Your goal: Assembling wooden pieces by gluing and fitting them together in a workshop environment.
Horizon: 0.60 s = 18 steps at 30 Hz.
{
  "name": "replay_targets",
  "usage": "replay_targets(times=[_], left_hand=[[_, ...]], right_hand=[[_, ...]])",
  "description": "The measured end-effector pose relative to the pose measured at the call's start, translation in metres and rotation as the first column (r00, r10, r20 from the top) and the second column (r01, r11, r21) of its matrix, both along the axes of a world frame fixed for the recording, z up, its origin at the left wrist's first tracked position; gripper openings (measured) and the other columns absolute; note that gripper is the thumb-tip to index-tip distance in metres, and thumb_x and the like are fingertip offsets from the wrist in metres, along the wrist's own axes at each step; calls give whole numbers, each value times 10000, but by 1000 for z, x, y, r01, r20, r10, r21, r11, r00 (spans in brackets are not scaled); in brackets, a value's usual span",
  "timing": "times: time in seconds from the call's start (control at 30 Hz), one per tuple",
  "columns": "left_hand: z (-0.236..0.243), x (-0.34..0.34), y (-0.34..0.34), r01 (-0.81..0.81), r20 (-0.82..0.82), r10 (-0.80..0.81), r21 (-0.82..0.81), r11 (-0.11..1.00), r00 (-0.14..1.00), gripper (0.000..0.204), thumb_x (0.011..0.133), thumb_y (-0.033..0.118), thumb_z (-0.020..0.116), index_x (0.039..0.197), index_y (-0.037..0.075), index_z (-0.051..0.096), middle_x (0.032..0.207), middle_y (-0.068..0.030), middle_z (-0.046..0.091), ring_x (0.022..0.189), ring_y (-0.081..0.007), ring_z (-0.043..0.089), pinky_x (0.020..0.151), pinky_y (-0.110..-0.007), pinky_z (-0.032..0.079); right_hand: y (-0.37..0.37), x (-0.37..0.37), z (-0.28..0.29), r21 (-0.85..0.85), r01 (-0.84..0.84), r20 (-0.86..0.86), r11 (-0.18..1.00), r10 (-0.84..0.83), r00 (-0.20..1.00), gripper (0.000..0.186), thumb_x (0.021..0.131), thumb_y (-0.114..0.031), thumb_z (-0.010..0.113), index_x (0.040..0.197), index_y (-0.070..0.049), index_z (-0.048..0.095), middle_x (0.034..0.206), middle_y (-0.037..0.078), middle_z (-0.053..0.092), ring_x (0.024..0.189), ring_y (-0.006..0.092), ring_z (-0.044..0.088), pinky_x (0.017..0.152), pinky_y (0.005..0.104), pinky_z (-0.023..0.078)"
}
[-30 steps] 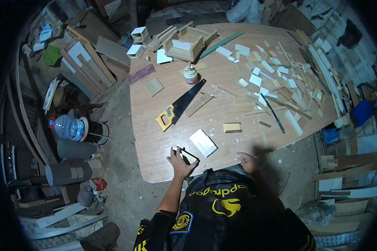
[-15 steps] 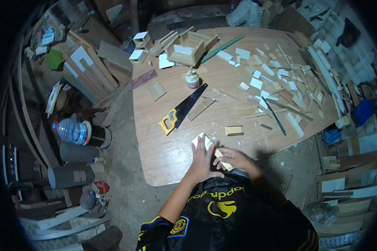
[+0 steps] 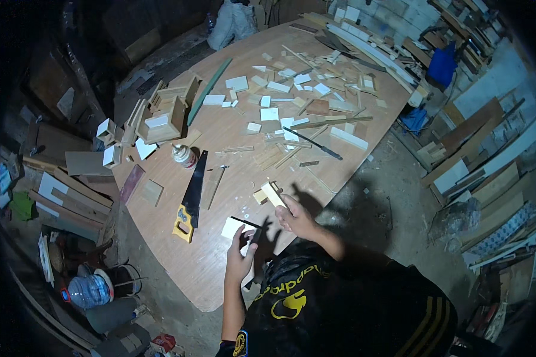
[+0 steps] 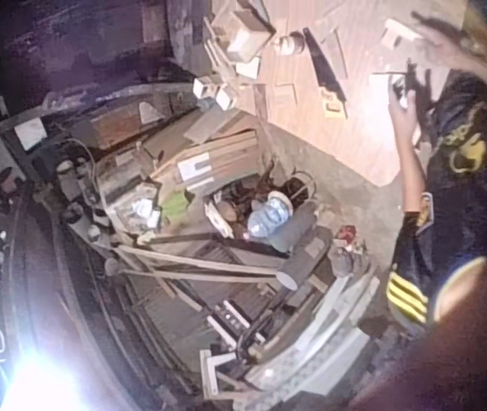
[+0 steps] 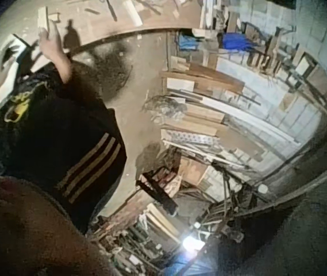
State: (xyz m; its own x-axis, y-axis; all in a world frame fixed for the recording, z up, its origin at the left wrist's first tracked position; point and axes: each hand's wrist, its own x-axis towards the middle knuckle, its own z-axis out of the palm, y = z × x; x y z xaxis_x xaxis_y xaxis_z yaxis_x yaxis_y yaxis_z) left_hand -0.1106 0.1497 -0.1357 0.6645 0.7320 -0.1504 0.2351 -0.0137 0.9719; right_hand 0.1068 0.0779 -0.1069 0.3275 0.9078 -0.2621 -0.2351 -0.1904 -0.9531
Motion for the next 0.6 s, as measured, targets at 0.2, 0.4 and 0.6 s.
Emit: replay_targets(times=[0.2, 0.4, 0.6], left_hand=[[9, 65, -4, 139, 114, -134, -41, 989, 984, 555, 912, 169, 602, 1390, 24, 358, 1161, -149, 609, 1063, -223, 582, 958, -352, 435], [-3, 124, -48, 292, 181, -254, -222, 930, 950, 448, 977, 231, 517, 1346, 2, 408, 1158, -103, 586, 1089, -177, 537, 963, -302, 404], [5, 203, -117, 231, 97, -212, -273, 934, 972, 284, 992, 202, 486, 1155, -18, 562, 1033, -62, 622, 929, -119, 565, 837, -264, 454]], right_hand=[[-31, 30, 8, -19, 3, 29, 1000, -2, 1000, 193, 969, -204, 522, 1053, -30, 513, 710, -15, 470, 609, 57, 437, 525, 230, 391], [-95, 42, -16, 3, 29, 336, 1000, -29, 941, 246, 927, -201, 558, 1022, 24, 525, 766, 155, 587, 693, 197, 576, 648, 378, 467], [-173, 90, -13, -133, -57, 288, 989, 94, 953, 332, 902, -220, 586, 1114, 21, 502, 858, 218, 624, 777, 347, 642, 672, 420, 481]])
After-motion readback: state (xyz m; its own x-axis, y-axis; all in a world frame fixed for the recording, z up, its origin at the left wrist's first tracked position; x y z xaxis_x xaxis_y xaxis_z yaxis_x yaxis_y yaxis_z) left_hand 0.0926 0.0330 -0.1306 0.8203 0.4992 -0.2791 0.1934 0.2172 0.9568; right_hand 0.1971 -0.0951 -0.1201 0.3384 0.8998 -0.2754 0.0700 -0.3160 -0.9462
